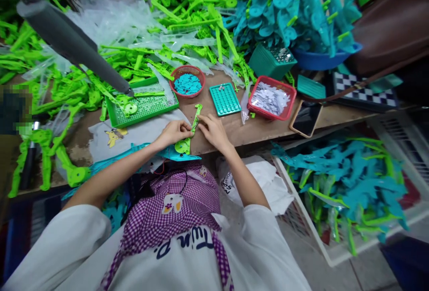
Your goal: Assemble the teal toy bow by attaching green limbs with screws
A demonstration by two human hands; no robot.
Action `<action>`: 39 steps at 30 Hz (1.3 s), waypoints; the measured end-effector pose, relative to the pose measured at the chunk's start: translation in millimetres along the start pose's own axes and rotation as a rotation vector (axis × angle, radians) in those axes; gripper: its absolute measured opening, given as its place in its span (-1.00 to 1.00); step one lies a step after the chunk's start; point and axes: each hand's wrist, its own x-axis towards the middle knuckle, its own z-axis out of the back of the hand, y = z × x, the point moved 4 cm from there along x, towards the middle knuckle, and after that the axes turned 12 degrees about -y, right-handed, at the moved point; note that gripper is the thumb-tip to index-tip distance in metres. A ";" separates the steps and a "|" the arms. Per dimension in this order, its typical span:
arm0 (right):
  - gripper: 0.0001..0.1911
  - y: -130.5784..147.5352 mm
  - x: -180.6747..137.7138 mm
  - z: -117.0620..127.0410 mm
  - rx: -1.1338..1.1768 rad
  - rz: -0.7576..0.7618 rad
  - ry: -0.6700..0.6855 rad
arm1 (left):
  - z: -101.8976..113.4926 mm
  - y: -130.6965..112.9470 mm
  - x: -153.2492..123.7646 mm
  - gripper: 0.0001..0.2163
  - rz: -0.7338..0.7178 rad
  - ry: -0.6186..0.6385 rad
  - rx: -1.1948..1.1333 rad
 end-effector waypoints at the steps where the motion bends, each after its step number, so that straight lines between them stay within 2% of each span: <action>1: -0.61 0.9 -7.8 -1.7 0.011 0.017 -0.025 | 1.5 -1.5 -4.3 -0.80 -0.034 -0.016 0.019; 5: -0.63 3.5 -29.2 -12.9 -0.018 0.051 -0.039 | 4.2 -5.8 -16.5 -0.80 -0.123 -0.076 0.124; 12: -0.63 1.3 -28.3 -16.1 -0.019 0.035 -0.040 | -3.5 -7.5 -24.2 -0.81 -0.277 -0.093 0.260; 15: -0.63 3.4 -29.0 -15.9 -0.032 0.046 -0.039 | -3.3 -10.1 -26.7 -0.77 -0.384 -0.049 0.344; 18: -0.62 6.8 -30.0 -16.5 -0.051 0.038 -0.028 | 1.2 -15.5 -30.6 -0.71 -0.501 0.054 0.500; 21: -0.64 8.6 -27.7 -15.3 -0.025 -0.009 -0.038 | 6.9 -18.5 -33.5 -0.62 -0.557 0.134 0.599; 25: -0.74 6.1 -18.7 -12.7 0.089 -0.148 -0.061 | 8.5 -12.7 -32.0 -0.56 -0.536 0.108 0.541; 30: -0.87 4.8 -3.7 -11.3 0.147 -0.271 -0.043 | 2.8 2.4 -25.1 -0.63 -0.511 0.064 0.393; 34: -0.95 5.1 11.1 -11.5 0.073 -0.315 0.051 | 2.1 6.6 -20.8 -0.66 -0.528 0.085 0.353; 39: -0.92 2.5 24.2 -13.0 -0.004 -0.320 0.163 | 2.6 6.6 -22.3 -0.71 -0.520 0.056 0.277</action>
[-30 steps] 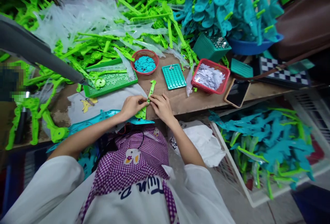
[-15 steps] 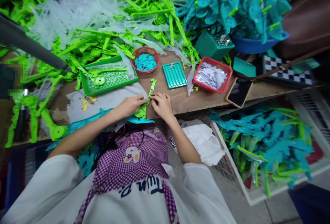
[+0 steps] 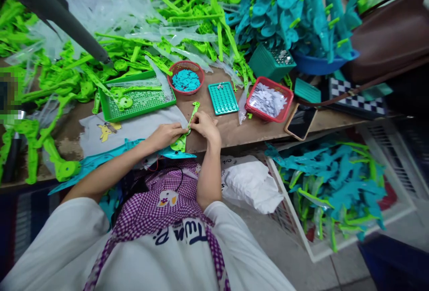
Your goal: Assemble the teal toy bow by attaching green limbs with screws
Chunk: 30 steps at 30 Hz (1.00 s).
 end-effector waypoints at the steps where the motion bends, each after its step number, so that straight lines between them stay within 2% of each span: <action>1: -0.91 0.0 0.7 0.0 0.004 0.014 0.010 | 0.1 -0.4 -0.6 -0.72 0.003 -0.014 0.000; 5: -0.89 -0.8 -0.5 1.0 -0.001 0.041 0.013 | 4.7 -4.5 -1.8 -0.74 0.023 -0.043 -0.003; 13: -0.89 0.0 -1.0 1.2 -0.025 0.054 0.024 | 15.4 -27.5 -6.5 -0.73 0.158 0.043 0.069; 21: -0.88 -0.8 -7.2 0.6 0.023 0.096 -0.014 | 10.3 -35.6 -15.5 -0.70 0.138 0.080 0.115; 23: -0.88 -0.6 -8.2 1.0 0.013 0.098 -0.011 | 13.8 -35.3 -22.8 -0.68 0.144 0.050 0.141; 27: -0.87 -1.5 -9.2 1.2 0.013 0.115 -0.021 | 22.0 -34.1 -39.8 -0.72 0.190 -0.090 0.132; 30: -0.87 -3.2 -10.6 0.2 0.008 0.121 -0.036 | 18.7 -38.4 -47.4 -0.75 0.166 -0.106 0.063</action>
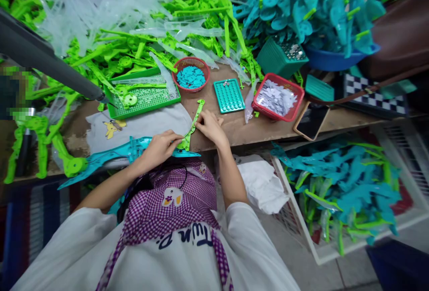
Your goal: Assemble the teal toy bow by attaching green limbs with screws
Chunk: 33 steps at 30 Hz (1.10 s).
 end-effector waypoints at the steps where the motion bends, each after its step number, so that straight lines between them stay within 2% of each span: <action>1: -0.87 -0.4 -0.6 -0.4 -0.005 0.001 -0.004 | -2.1 -2.1 -1.8 -0.75 -0.012 0.016 0.002; 7: -0.86 -0.1 -2.1 -1.6 -0.041 -0.004 -0.013 | -2.6 -4.2 -5.3 -0.65 -0.032 0.150 0.233; 14: -0.91 4.8 -9.7 0.4 -0.014 -0.011 -0.058 | 10.9 3.4 -4.0 -0.57 -0.099 0.229 0.289; 17: -0.89 4.4 -13.9 0.7 -0.009 -0.002 -0.117 | 11.2 2.7 -1.7 -0.56 -0.112 0.214 0.245; 21: -0.81 6.3 -15.7 0.5 -0.042 0.029 -0.131 | 8.6 7.6 2.3 -0.57 -0.107 0.233 0.252; 24: -0.77 14.5 -21.7 2.0 -0.035 0.121 -0.163 | 6.4 12.0 4.9 -0.56 -0.125 0.250 0.265; 28: -0.74 27.0 -39.5 -5.4 0.046 0.305 -0.076 | 7.7 14.7 3.7 -0.56 -0.156 0.240 0.255; 33: -0.75 25.8 -48.9 -14.2 0.037 0.293 -0.031 | 19.0 22.5 -19.8 -0.55 -0.139 0.099 0.222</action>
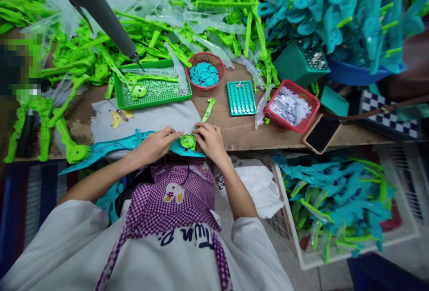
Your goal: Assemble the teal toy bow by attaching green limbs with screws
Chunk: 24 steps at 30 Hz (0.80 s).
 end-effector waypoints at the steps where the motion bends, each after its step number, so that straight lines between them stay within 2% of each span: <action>1: -0.76 -0.5 0.0 -0.4 -0.005 -0.003 0.000 | 1.1 1.7 -8.6 -0.57 0.011 -0.041 -0.012; 5: -0.77 0.1 0.2 -1.2 0.017 0.017 -0.003 | 3.0 4.3 -42.3 -0.68 0.013 -0.171 -0.071; 9: -0.76 2.3 -1.5 -2.7 0.040 0.014 -0.004 | 4.1 2.5 -55.0 -0.70 -0.023 -0.165 -0.079; 16: -0.77 10.8 -2.8 -4.0 -0.032 -0.030 -0.029 | 12.6 6.3 -34.8 -0.75 -0.053 0.017 0.069; 19: -0.72 22.7 -11.2 -7.9 -0.053 0.050 -0.068 | 13.7 5.4 -27.1 -0.77 -0.065 0.070 0.115; 24: -0.70 36.1 -27.5 -23.0 -0.049 0.169 0.011 | 12.8 4.9 -20.2 -0.76 -0.073 0.099 0.097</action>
